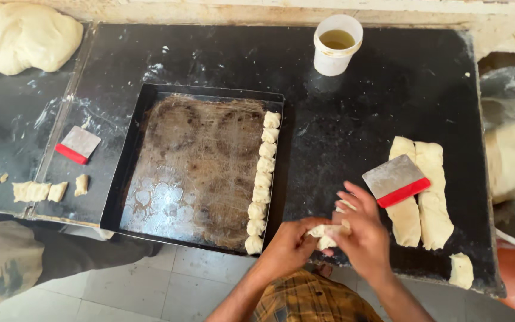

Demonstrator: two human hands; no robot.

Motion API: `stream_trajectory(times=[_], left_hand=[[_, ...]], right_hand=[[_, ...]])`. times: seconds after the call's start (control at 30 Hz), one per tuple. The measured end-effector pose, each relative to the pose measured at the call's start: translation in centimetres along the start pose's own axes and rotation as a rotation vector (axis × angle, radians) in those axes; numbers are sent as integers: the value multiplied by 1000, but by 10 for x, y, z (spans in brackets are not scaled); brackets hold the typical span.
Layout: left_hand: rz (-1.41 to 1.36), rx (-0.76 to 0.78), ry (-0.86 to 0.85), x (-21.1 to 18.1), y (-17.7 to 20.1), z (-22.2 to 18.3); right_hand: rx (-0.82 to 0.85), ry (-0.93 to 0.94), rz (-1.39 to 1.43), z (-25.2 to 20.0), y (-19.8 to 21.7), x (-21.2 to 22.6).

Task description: The person cuts dough into small segments using a metal scraper and rolls them into small balls by hand. The balls are then placed onto metal baking trays.

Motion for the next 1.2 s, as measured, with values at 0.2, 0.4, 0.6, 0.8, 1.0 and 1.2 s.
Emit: stream_trajectory(times=[0.2,0.4,0.6,0.8,1.0,1.2], left_hand=[[-205,43,-76,7,23,6],[-439,-131,-18,32,26,9],[-310,-207,-71,25,27,4],[-350,42,28,16,25,-3],[-21,216,-92,5,26,-1],[-287,-137,-5,33,9,16]], right_hand=[[125,-808,930,-5,-11,-53],[131,-521,363,-12,14,-70],[290,-477,139,17,11,-53],[517,-370,45,31,13,-29],[607,-288,-190,53,11,-18],[185,428,-884,23,-9,8]])
Point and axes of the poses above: each hand's wrist, its own z-axis towards the middle knuckle, its own y-axis out of the back of the hand, x = y × z, the point moved 3 cm from there along z, towards the middle knuckle, and after that the axes turned 6 degrees about -z, right-handed, at the moved point
